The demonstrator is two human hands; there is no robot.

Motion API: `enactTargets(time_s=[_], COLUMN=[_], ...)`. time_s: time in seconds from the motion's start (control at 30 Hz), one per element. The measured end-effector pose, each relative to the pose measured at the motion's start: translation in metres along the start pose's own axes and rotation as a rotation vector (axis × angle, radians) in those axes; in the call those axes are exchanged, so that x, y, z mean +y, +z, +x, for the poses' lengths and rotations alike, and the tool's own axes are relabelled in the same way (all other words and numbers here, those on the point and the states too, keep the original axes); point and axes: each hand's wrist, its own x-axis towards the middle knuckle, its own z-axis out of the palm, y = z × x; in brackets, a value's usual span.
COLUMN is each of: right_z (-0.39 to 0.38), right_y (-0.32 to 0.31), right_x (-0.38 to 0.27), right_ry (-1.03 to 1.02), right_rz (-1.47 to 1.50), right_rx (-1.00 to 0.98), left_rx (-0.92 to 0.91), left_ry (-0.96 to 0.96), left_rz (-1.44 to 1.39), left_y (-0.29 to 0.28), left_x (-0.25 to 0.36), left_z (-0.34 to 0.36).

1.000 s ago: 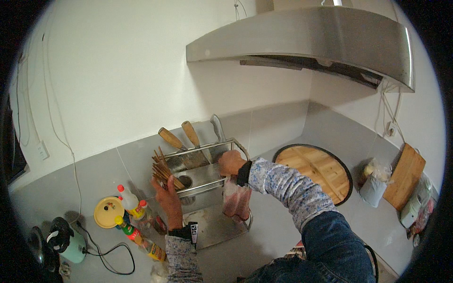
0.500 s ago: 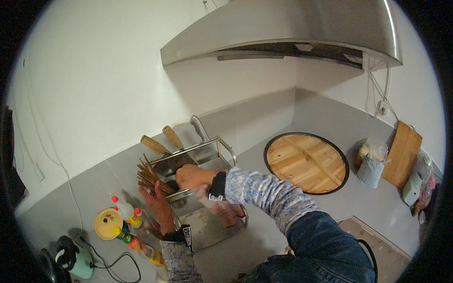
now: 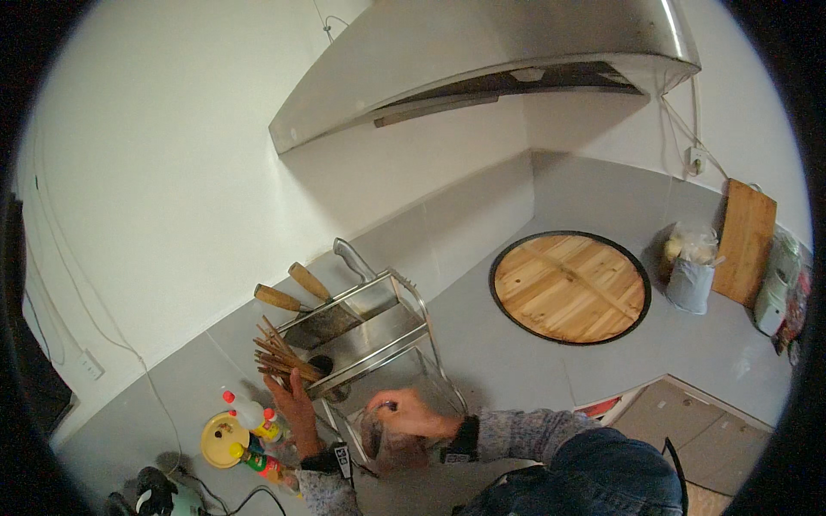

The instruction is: The person wipes a metal utensil rack with a cloth, cleaning the frame and the utensils inside. They move the rack slightly to reach different sides and continue wiping until the end of the clip.

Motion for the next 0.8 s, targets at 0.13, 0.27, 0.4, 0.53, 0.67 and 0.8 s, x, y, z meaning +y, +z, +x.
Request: enactTargets(time_s=[0.13,0.27,0.4,0.53,0.67,0.8], right_z=[-0.026,-0.040,-0.009,0.036,0.102,0.133], right_y=[-0.049,-0.112,-0.184,-0.201,-0.186,-0.166], right_x=[0.002,0.007,0.020,0.033,0.057,0.087], right_ry=[0.205,0.162,0.148,-0.145,0.222,-0.056], right_rz=[0.151,0.509,0.873,0.536,0.546,0.053], right_rx=[0.047,0.387,0.683,0.567,0.233,0.037], left_rx=[0.087,0.312,0.116,-0.175,-0.302,-0.232], left_ry=[0.150,0.105,0.516,0.865,0.909,0.878], left_rz=[-0.105,0.211,0.462,0.534,0.722,0.703], left_y=[-0.001,-0.019,0.006,0.067,0.096,0.105], left_x=[0.003,0.017,0.036,0.047,0.046,0.038], left_z=[-0.009,-0.034,-0.069,-0.037,-0.023,-0.023])
